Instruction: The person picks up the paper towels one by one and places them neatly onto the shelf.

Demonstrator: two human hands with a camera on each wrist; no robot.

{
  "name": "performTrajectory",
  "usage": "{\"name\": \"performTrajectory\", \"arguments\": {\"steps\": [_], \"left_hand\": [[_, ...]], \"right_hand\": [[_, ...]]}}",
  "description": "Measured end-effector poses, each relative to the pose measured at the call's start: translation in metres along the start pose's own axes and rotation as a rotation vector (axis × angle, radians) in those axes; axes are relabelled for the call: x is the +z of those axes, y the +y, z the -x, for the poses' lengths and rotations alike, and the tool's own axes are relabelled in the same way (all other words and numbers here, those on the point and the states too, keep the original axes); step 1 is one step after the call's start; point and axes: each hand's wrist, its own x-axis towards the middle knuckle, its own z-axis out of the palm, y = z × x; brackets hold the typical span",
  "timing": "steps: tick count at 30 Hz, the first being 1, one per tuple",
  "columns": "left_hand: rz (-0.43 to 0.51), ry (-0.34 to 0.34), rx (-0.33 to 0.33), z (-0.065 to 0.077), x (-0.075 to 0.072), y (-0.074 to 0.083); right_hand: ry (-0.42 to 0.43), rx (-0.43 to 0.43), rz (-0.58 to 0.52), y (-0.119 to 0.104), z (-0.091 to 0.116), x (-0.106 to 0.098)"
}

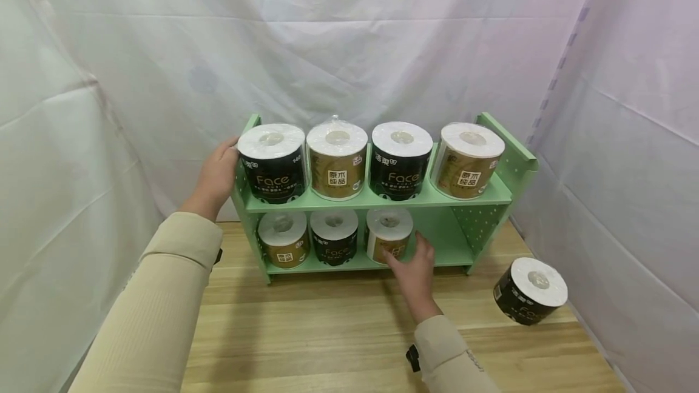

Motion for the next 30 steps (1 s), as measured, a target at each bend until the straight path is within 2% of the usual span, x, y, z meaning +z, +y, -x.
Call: {"name": "performTrajectory", "arguments": {"steps": [10,22,30], "left_hand": [[0.006,-0.005,-0.011,0.0,-0.001,0.0],[-0.001,-0.002,-0.014,-0.001,-0.001,-0.002],[0.0,0.0,-0.013,-0.001,-0.001,-0.001]], "right_hand": [[-0.065,-0.027,0.185,0.005,-0.001,-0.013],[-0.104,-0.05,0.253,0.013,0.001,-0.028],[-0.088,-0.062,0.289,0.02,0.005,-0.035]]}}
